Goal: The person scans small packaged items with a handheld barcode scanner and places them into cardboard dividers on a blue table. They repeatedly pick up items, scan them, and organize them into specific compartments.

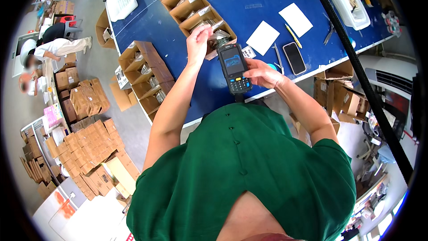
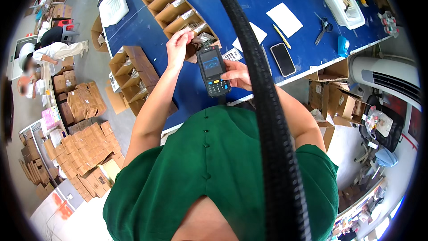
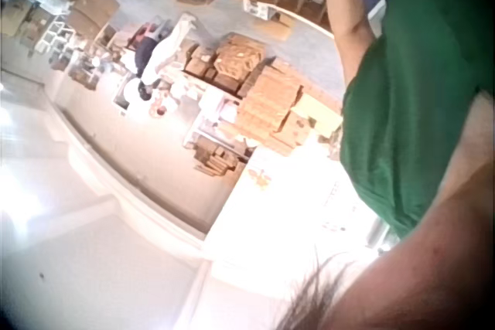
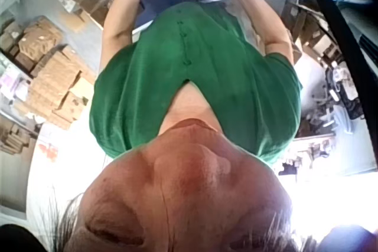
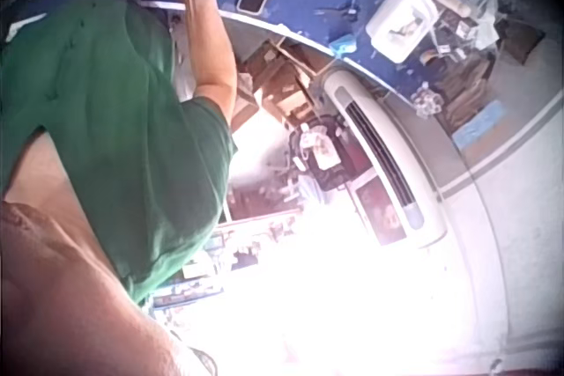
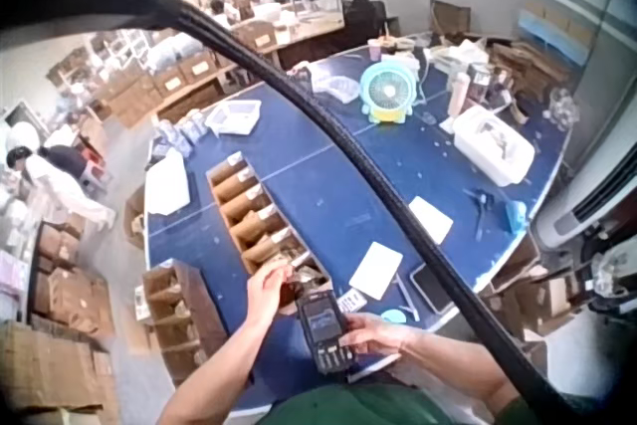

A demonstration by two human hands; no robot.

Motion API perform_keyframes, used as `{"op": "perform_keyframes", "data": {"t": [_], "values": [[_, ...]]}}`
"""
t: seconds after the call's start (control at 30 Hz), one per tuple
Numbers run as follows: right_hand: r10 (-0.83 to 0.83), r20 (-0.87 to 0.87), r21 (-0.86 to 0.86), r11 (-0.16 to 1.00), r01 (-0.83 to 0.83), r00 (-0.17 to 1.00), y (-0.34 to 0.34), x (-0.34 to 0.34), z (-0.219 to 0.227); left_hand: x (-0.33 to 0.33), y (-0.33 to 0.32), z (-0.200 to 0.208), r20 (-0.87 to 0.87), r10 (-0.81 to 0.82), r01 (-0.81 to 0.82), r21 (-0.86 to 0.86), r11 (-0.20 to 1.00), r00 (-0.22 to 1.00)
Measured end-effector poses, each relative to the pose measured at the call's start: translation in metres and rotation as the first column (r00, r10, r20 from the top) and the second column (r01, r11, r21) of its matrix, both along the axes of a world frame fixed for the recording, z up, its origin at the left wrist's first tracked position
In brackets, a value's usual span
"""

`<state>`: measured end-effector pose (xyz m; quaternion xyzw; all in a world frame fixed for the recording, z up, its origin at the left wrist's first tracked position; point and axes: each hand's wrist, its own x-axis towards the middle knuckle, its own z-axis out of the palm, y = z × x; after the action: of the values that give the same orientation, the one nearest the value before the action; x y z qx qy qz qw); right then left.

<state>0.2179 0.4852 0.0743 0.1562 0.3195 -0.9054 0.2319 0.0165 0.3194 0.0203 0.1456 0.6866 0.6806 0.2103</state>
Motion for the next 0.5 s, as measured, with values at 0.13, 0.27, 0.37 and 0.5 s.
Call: {"op": "perform_keyframes", "data": {"t": [0.13, 0.27, 0.37, 0.5], "values": [[0.033, 0.021, 0.209, 0.977, -0.037, 0.999, -0.001, -0.029, 0.004, -0.017, 0.023, -0.008, -0.138, -0.067, 0.062, -0.037, 0.997, 0.988], [0.036, 0.059, 0.195, 0.98, -0.046, 0.998, 0.009, -0.056, -0.004, -0.032, 0.032, -0.018, -0.113, -0.168, 0.15, -0.151, 0.977, 0.979], [0.039, 0.095, 0.193, 0.98, -0.057, 0.995, 0.02, -0.069, -0.02, -0.034, 0.036, -0.019, -0.079, -0.173, 0.158, -0.17, 0.973, 0.982], [0.051, 0.106, 0.175, 0.982, -0.07, 0.993, 0.027, -0.071, -0.03, -0.035, 0.034, -0.023, -0.071, -0.161, 0.146, -0.185, 0.972, 0.984]]}}
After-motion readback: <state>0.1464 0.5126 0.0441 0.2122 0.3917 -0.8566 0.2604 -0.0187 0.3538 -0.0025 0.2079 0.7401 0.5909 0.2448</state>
